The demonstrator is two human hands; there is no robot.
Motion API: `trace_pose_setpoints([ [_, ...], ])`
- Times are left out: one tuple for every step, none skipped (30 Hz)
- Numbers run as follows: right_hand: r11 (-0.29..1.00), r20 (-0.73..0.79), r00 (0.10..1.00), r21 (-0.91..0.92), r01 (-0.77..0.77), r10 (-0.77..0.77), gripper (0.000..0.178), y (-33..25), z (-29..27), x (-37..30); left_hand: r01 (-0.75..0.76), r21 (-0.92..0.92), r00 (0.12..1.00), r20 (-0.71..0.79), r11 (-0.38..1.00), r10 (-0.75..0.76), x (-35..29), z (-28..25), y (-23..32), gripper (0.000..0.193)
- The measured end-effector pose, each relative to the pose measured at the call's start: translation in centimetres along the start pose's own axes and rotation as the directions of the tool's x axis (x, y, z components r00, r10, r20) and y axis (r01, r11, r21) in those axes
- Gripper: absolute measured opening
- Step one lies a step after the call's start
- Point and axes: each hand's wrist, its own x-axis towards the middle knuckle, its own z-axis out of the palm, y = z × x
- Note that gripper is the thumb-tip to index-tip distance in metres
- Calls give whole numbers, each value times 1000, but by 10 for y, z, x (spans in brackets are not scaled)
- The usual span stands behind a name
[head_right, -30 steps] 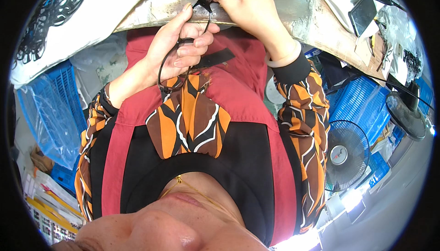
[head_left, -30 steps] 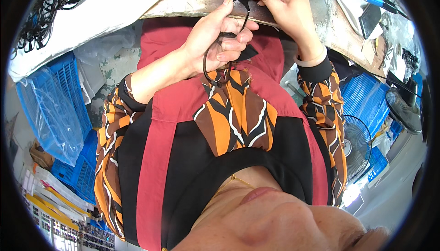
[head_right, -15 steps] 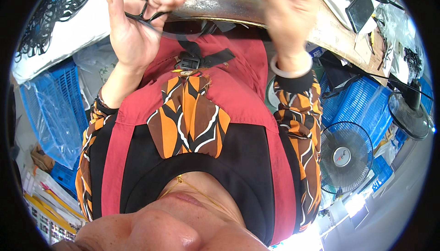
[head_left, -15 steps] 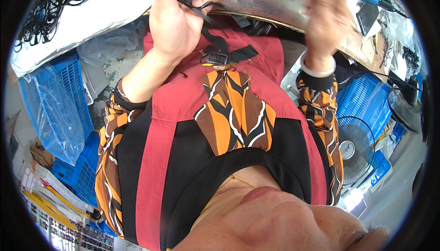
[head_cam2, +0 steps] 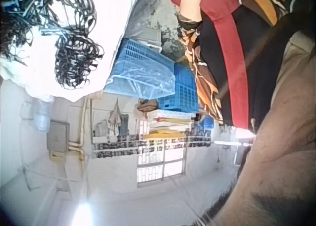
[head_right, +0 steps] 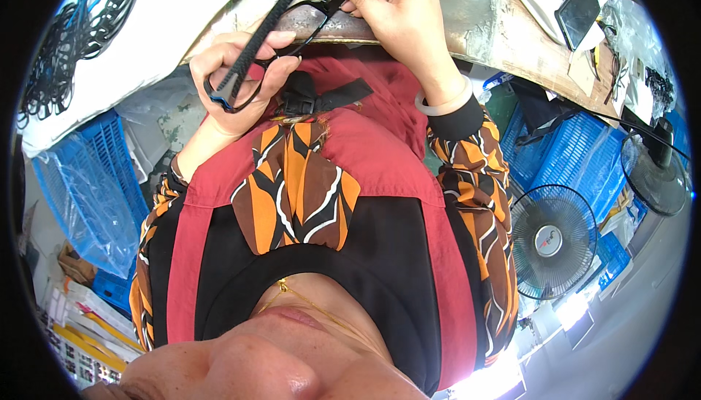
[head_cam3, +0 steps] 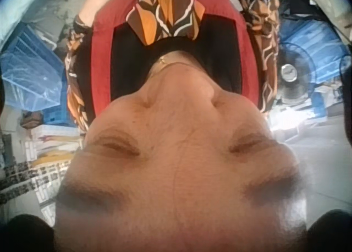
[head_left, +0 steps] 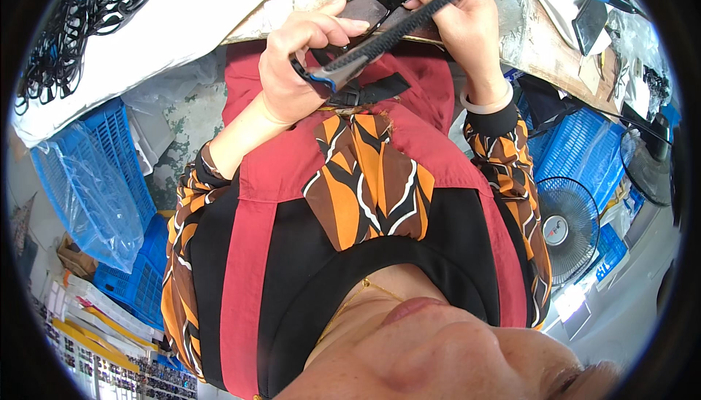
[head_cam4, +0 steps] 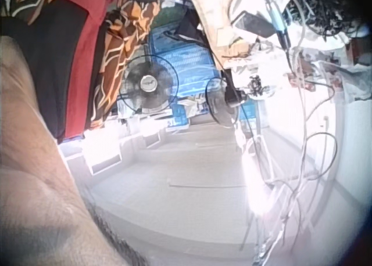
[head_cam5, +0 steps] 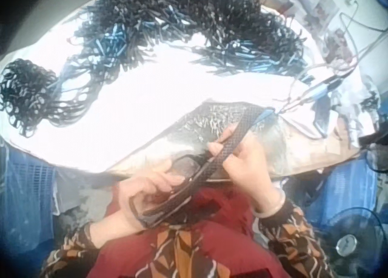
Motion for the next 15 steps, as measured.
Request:
trace_pose_setpoints([
  [997, 6, 998, 24, -68, 68, 20, -1, 0, -1, -12, 6, 1000, -3, 1000, 12, 0, 1, 1, 53],
  [990, 11, 991, 45, -135, 134, 20, -2, -1, 0, -7, 1, 1000, 26, 1000, 7, 0, 1, 0, 52],
  [978, 19, 980, 64, -199, 198, 20, -2, -2, 1, -16, 4, 1000, 23, 1000, 16, -1, 2, 0, 53],
  [978, 45, 977, 22, -209, 208, 20, -4, -4, 3, -38, -11, 999, 22, 999, 38, -2, 3, 0, 53],
  [976, 72, 974, -19, -216, 217, 19, -5, -5, 7, -36, 2, 999, 20, 999, 36, -4, 5, -1, 53],
  [973, 97, 969, -60, -222, 227, 19, -7, -6, 10, -51, -6, 999, -1, 999, 51, -5, 7, -2, 53],
  [971, 116, 964, -23, -237, 238, 18, -9, -7, 13, -83, -16, 997, 2, 996, 83, -7, 7, -3, 53],
  [946, 143, 936, -3, -326, 323, 19, -11, -8, 16, -71, -20, 997, -27, 997, 71, -8, 8, -4, 53],
  [992, 117, 990, -99, -71, 83, 19, -13, -8, 17, -80, -26, 996, -35, 996, 79, -9, 7, -5, 54],
  [962, 117, 979, -198, 185, -164, 19, -14, -7, 17, -86, -21, 996, -15, 996, 86, -10, 8, -6, 54],
  [974, 160, 961, -14, -227, 226, 18, -16, -7, 15, -35, 57, 999, 26, 998, 33, -11, 6, -6, 55],
  [972, 157, 960, 1, -234, 231, 20, -17, -7, 12, 3, 67, 999, 53, 998, -7, -11, 5, -7, 57],
  [971, 154, 960, 16, -237, 232, 23, -17, -7, 9, 48, 35, 997, 54, 998, -50, -9, 3, -7, 58],
  [971, 152, 961, 31, -237, 230, 26, -17, -11, 6, 42, -12, 999, 19, 999, -41, -5, 1, -7, 56],
  [937, 189, 976, 308, -165, 110, 38, -15, -14, 3, -21, -80, 1000, -24, 997, 19, 0, -2, -7, 54],
])
